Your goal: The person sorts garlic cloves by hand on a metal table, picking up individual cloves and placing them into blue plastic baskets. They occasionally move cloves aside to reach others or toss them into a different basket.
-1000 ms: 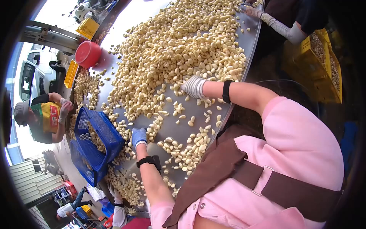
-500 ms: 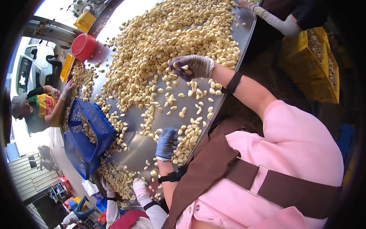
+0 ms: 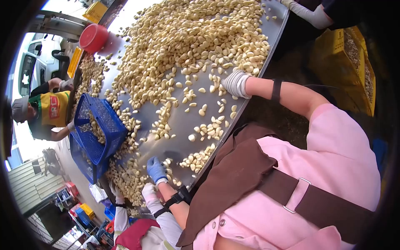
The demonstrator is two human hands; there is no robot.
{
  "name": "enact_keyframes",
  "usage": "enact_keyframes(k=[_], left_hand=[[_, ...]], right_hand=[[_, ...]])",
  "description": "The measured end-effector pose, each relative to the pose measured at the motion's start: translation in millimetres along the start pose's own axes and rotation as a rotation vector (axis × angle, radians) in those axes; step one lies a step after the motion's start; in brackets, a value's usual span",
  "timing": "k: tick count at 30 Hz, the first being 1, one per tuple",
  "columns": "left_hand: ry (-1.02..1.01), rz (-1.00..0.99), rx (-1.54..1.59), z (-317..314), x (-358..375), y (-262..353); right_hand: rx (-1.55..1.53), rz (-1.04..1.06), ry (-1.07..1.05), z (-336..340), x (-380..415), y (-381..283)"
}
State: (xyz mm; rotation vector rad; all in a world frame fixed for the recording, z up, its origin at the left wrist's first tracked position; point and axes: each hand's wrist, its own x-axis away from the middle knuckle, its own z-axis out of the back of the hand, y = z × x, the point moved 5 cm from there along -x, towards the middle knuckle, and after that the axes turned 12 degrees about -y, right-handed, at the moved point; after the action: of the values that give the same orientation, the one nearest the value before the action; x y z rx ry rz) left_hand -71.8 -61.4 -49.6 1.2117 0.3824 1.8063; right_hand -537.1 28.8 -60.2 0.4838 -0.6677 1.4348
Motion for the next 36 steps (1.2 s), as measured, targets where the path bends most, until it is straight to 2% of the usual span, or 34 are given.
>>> enact_keyframes(k=[2,4,7,9,10,12,13,15,17,18,19,21,22,23,25,26,27,29,31,32,33,35,36], left_hand=[[-0.172,-0.046,-0.09,-29,22,18],[-0.271,-0.326,-0.346,-59,38,30],[-0.374,-0.28,-0.411,-97,56,28],[-0.419,-0.396,-0.688,-125,74,49],[-0.42,-0.398,-0.686,-134,77,55],[-0.579,-0.486,-0.979,-162,82,64],[-0.576,-0.499,-0.97,-167,79,65],[-0.615,-0.462,-1.199,-184,68,56],[-0.623,-0.521,-1.173,-188,65,56],[-0.611,-0.502,-1.136,-188,65,55],[-0.6,-0.481,-1.106,-186,64,55],[-0.634,-0.464,-1.091,-186,60,57],[-0.653,-0.43,-1.074,-184,57,57],[-0.658,-0.443,-1.076,-181,55,62],[-1.046,0.146,-0.058,-179,58,51],[-1.131,0.202,0.228,-176,68,61],[-1.133,0.2,0.228,-175,71,60],[-1.244,0.182,0.692,-176,81,65],[-1.322,0.106,0.727,-182,83,68],[-1.304,0.111,0.774,-183,88,75],[-1.287,0.115,0.82,-185,91,79],[-1.284,0.095,0.826,-189,89,76],[-1.275,0.154,0.831,-192,84,69]], right_hand=[[0.008,-0.011,0.044,-4,-9,-4],[0.141,-0.016,0.024,-3,-10,-11],[0.199,0.017,-0.003,-1,-10,-21],[0.235,0.035,-0.023,5,-12,-27],[0.196,0.064,-0.052,18,-6,-37],[0.116,0.085,-0.039,23,-5,-42],[0.091,0.189,-0.026,15,-14,-38],[-0.436,0.282,-0.178,22,-16,-27],[-1.558,0.364,-0.158,31,1,0],[-1.78,0.65,-0.1,47,21,16],[-1.944,0.775,0.02,63,36,24],[-2.078,0.917,-0.006,69,51,45],[-2.112,0.81,0.096,61,45,61],[-2.106,0.811,0.107,67,51,65],[-2.147,0.572,0.315,70,62,75],[-2.145,0.57,0.321,66,58,83],[-2.042,0.517,0.229,60,48,89],[-1.821,0.423,0.133,61,46,80],[-1.362,0.042,0.08,62,32,66],[-0.768,0.144,0.385,51,4,72],[-0.475,-0.087,0.261,59,9,60],[-0.331,-0.168,0.085,49,-3,52],[-0.33,-0.167,0.088,42,-10,48]])
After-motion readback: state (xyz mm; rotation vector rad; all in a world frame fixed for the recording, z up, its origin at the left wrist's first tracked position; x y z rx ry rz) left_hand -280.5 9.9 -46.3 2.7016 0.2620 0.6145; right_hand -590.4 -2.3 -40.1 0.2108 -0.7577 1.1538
